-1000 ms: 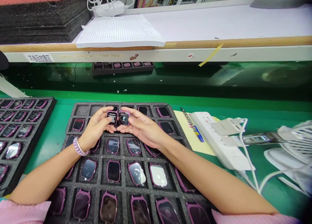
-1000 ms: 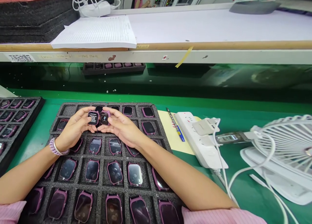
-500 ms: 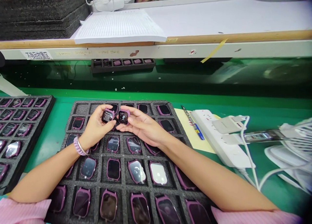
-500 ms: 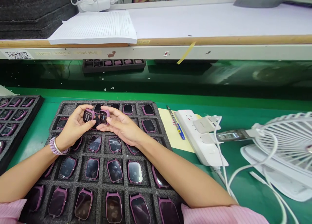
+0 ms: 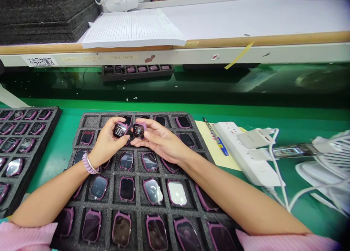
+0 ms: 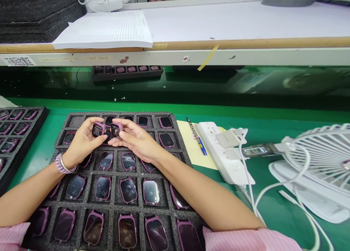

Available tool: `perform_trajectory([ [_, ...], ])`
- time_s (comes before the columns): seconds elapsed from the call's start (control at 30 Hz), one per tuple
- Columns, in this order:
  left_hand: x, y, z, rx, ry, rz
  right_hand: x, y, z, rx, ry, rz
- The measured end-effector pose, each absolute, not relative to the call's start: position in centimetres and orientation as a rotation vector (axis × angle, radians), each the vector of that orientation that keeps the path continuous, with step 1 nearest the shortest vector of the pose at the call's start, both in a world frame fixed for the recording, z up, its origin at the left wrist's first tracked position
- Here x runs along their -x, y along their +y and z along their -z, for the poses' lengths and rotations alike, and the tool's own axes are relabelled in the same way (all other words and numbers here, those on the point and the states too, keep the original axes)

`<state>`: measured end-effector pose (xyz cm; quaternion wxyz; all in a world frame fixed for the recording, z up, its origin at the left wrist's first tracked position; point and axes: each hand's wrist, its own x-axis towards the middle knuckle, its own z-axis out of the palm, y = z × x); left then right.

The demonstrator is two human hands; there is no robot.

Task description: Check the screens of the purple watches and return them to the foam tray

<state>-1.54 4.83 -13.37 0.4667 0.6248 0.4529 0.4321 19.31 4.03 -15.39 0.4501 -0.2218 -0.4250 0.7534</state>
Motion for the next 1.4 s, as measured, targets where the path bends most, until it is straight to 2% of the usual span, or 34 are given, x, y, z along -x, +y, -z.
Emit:
perform_trajectory([
  [0.47,1.7,4.8,13.1,-1.56,1.132,-1.03,-19.2,4.2,15.2,0.439,-1.028,-1.868],
  [1.4,1.2,4.7,11.7,-0.971,0.934,-0.97,-19.3,4.2,15.0,0.536,-1.009,-1.846],
])
